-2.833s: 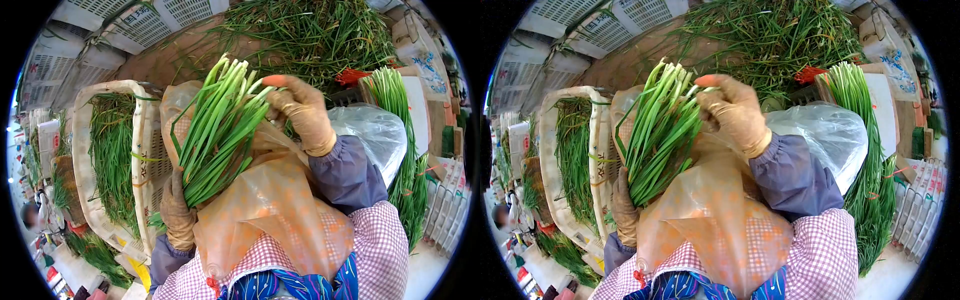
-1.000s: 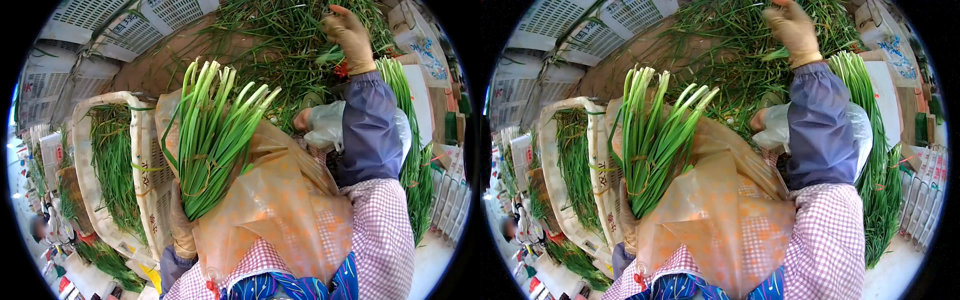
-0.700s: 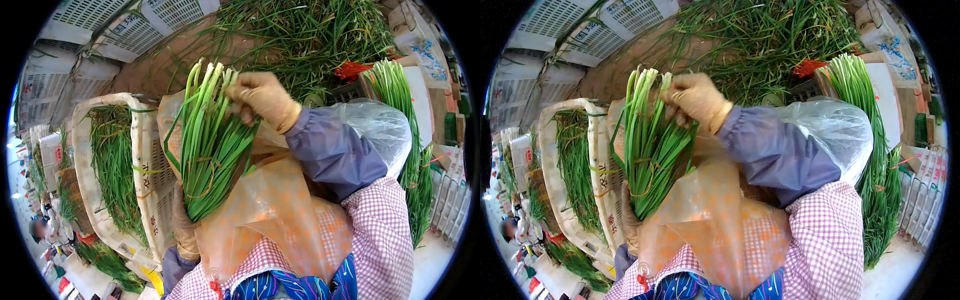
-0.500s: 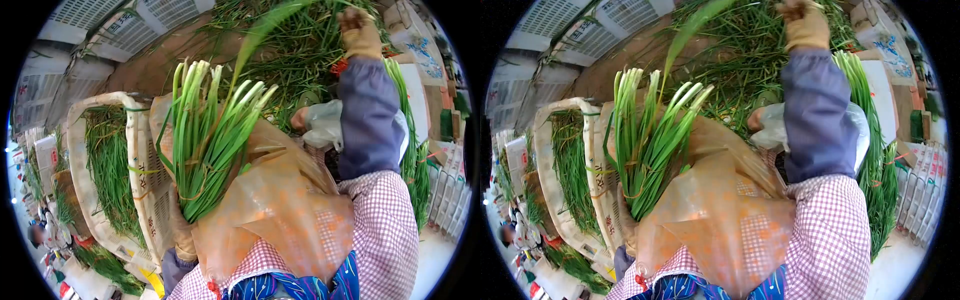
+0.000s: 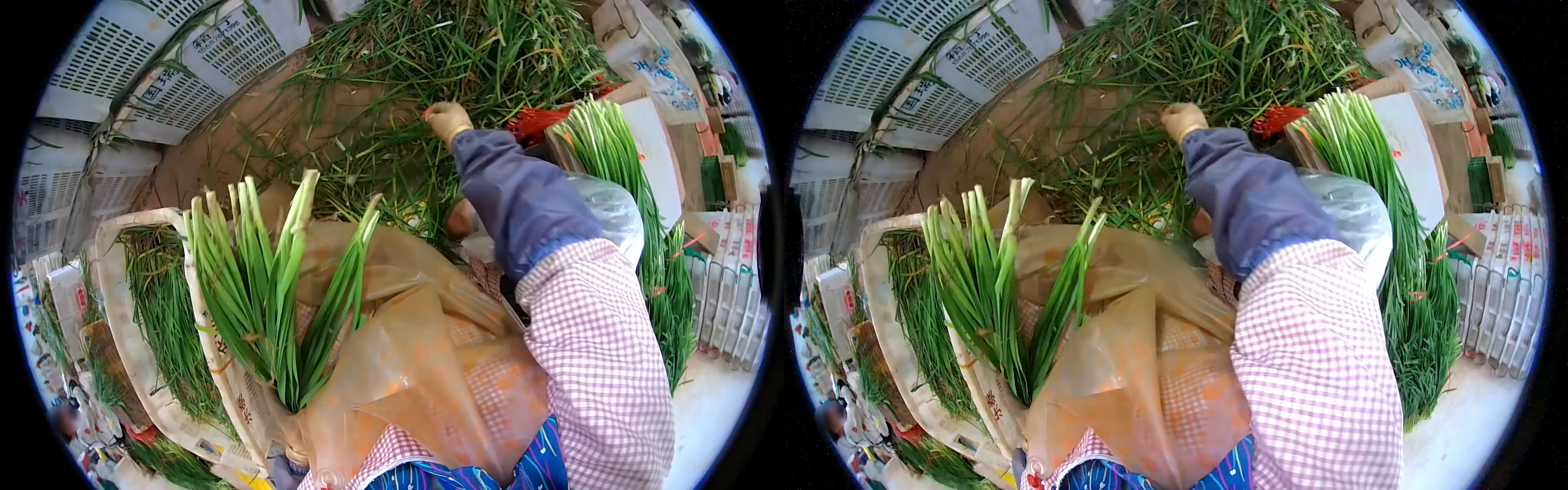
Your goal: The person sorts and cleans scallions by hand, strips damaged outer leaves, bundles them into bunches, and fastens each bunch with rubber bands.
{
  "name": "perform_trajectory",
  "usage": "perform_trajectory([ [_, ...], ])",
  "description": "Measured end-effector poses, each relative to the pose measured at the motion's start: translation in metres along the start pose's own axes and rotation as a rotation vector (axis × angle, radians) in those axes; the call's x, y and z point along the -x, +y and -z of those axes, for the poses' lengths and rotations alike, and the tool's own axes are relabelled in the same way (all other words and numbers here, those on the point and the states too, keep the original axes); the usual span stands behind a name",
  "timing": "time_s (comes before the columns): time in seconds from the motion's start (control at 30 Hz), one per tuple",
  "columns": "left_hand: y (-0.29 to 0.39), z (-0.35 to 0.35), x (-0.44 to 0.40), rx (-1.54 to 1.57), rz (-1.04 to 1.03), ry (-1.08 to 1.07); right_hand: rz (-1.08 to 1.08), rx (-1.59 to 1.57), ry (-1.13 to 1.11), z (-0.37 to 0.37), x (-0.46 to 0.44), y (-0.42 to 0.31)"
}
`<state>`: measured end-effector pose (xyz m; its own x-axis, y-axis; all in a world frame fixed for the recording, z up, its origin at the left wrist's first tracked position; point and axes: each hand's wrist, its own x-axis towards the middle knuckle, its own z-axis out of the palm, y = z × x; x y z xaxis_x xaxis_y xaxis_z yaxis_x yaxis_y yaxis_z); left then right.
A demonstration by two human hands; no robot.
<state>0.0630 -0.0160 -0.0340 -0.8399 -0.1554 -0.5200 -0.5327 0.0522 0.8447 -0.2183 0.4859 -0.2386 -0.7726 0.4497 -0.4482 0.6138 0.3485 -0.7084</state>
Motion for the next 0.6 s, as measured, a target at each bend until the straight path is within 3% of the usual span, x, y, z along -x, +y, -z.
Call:
perform_trajectory([
  [0.07, 0.005, 0.028, 0.036, -0.042, 0.087, 0.092, -0.012, 0.215, 0.019, -0.031, 0.012, -0.005],
  [0.1, 0.017, 0.038, 0.054, -0.08, 0.121, 0.153, -0.065, 0.215, -0.18, -0.074, 0.006, -0.007],
  [0.13, 0.019, 0.042, 0.064, -0.083, 0.16, 0.185, -0.076, 0.115, -0.306, -0.082, 0.0, 0.0],
  [0.2, 0.025, 0.053, 0.078, -0.099, 0.217, 0.256, -0.188, -0.262, -0.791, -0.062, 0.038, -0.028],
  [0.27, 0.023, 0.047, 0.069, -0.102, 0.248, 0.264, -0.187, -0.389, -1.031, -0.061, 0.05, -0.021],
  [0.33, 0.023, 0.043, 0.056, -0.108, 0.268, 0.277, -0.114, -0.736, -1.295, -0.041, 0.104, -0.043],
  [0.47, 0.026, 0.047, 0.055, -0.115, 0.263, 0.248, -0.14, -0.941, -1.222, -0.045, 0.157, -0.062],
  [0.53, 0.03, 0.06, 0.066, -0.125, 0.255, 0.233, -0.067, -1.038, -0.978, -0.049, 0.182, -0.063],
  [0.6, 0.032, 0.066, 0.074, -0.128, 0.246, 0.213, -0.105, -1.053, -0.972, -0.048, 0.198, -0.062],
])
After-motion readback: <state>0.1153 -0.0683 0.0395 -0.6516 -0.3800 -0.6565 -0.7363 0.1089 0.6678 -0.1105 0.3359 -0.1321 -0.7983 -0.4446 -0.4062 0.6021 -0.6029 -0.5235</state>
